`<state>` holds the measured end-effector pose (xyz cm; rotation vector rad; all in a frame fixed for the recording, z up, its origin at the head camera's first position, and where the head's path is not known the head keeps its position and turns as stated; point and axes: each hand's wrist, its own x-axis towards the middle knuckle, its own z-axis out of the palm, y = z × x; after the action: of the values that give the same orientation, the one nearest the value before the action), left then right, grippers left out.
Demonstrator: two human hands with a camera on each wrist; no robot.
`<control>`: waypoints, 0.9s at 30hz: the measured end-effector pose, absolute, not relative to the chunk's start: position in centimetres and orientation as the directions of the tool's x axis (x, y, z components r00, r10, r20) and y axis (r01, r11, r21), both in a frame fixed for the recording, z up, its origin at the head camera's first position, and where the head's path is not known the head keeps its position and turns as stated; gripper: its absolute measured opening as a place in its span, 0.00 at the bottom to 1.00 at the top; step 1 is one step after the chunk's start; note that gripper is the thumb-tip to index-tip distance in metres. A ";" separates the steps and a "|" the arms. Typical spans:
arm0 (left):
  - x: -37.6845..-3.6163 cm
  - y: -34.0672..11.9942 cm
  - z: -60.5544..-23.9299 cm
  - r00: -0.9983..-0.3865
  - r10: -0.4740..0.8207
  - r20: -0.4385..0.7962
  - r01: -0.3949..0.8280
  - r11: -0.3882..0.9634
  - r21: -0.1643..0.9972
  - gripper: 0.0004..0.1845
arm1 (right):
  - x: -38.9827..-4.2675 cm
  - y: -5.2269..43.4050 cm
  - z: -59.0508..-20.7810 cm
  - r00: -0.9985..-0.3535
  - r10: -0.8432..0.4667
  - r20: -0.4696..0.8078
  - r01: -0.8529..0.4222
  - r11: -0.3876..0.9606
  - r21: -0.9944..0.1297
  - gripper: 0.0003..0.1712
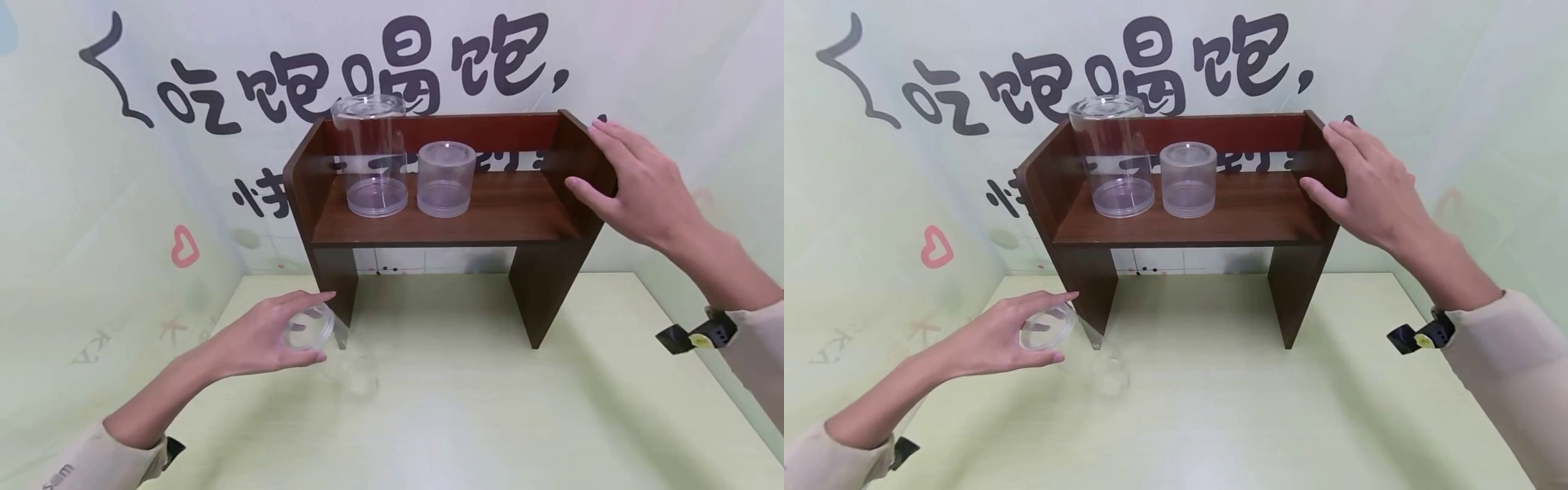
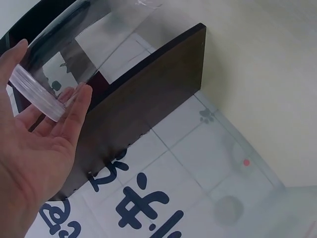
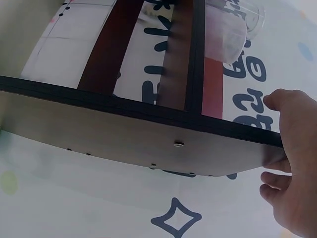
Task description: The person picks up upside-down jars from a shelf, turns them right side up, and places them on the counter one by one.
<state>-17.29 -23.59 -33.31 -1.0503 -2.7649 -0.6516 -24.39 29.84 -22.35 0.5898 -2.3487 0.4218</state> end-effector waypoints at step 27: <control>-18.4 -25.3 -33.7 -0.817 0.576 0.013 0.556 0.783 0.279 0.48 | -25.2 29.5 -22.6 -0.671 -0.297 0.679 -0.535 0.828 -0.166 0.39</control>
<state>-18.44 -25.34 -33.67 -0.9647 -3.0352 -0.4381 -25.17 29.46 -22.59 0.6065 -2.3416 0.4670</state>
